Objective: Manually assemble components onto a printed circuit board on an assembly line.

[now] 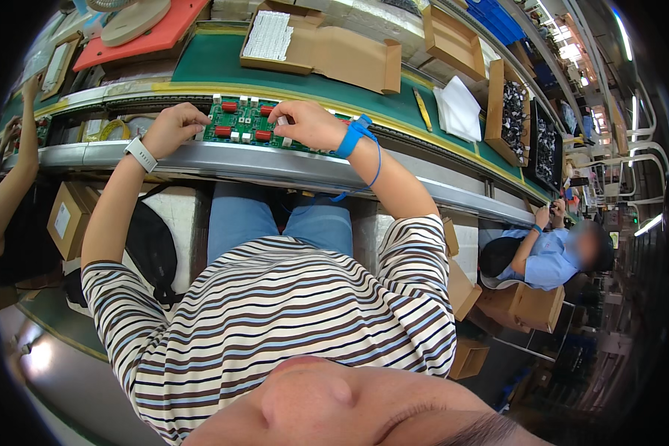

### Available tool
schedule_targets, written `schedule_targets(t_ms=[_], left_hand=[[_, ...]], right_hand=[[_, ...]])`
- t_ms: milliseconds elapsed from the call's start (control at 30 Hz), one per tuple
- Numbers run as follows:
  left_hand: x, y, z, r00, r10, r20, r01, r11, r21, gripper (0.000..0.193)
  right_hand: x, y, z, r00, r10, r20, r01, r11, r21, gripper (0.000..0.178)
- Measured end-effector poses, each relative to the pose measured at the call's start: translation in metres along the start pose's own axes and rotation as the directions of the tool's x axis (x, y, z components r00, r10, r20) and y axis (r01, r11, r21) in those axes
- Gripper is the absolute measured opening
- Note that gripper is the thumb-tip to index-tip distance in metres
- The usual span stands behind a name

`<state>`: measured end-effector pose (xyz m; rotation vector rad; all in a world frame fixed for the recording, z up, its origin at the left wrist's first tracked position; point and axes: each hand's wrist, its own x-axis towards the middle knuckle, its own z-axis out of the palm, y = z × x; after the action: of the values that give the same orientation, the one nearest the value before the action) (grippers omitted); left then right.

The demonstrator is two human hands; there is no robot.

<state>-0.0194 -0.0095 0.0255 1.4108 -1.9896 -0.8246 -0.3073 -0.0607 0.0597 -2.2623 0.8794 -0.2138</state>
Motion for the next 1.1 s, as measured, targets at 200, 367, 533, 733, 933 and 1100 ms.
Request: schedule_targets(t_ms=[200, 367, 533, 733, 933, 1100], left_hand=[[0.002, 0.013, 0.001, 0.998, -0.008, 0.061, 0.002, 0.995, 0.102, 0.03], [0.003, 0.006, 0.004, 0.992, 0.065, 0.106, -0.087, 0.973, 0.216, 0.036], [0.005, 0.016, 0.004, 0.989, 0.041, 0.142, -0.081, 0.954, 0.289, 0.035], [0.003, 0.026, 0.009, 0.985, 0.042, 0.167, -0.109, 0.902, 0.419, 0.042], [0.0, 0.024, 0.001, 0.992, 0.042, 0.118, -0.072, 0.961, 0.267, 0.042], [0.001, 0.007, -0.001, 0.997, -0.07, 0.037, 0.065, 0.989, 0.13, 0.039]], right_hand=[[0.002, 0.009, 0.008, 1.0, 0.017, -0.022, -0.015, 0.995, 0.099, 0.027], [0.0, 0.006, 0.007, 1.0, 0.008, -0.016, -0.006, 0.996, 0.085, 0.025], [0.0, 0.007, 0.009, 0.999, 0.005, -0.051, -0.01, 0.995, -0.096, 0.023], [0.005, 0.013, 0.019, 0.995, -0.059, -0.083, 0.033, 0.958, -0.284, 0.022], [0.009, 0.015, 0.023, 0.997, -0.038, -0.074, 0.008, 0.929, -0.37, 0.021], [0.009, 0.015, 0.022, 0.997, -0.034, -0.071, 0.004, 0.923, -0.384, 0.02]])
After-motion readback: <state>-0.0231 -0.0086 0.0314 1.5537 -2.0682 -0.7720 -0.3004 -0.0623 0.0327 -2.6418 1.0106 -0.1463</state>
